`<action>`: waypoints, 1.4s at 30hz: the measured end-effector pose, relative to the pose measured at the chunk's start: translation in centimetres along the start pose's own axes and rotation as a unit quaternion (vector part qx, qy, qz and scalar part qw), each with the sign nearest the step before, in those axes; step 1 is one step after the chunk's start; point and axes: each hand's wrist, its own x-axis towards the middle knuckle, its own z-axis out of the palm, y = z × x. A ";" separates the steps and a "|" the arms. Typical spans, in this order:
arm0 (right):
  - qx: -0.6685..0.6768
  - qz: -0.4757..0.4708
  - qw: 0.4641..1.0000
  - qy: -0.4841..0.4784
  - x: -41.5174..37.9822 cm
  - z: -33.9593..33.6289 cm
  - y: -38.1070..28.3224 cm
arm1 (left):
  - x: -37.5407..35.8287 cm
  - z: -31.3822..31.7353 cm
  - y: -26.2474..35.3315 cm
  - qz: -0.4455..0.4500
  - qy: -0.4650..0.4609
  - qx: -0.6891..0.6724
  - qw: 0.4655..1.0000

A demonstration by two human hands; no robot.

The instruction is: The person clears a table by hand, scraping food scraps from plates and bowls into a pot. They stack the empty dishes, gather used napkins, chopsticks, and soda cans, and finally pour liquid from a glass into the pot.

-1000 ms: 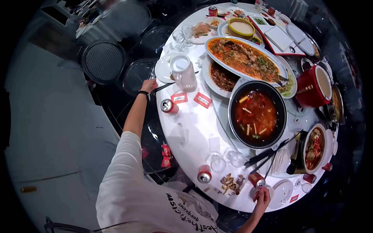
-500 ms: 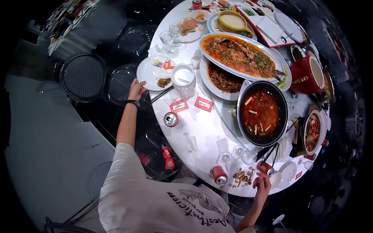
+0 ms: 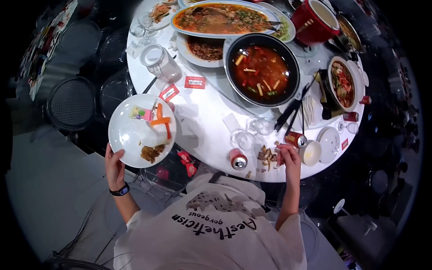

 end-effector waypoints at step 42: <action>-0.409 -0.483 0.774 0.027 -3.9 -16.1 7.1 | -11.7 26.2 -20.0 0.426 -0.160 0.336 0.824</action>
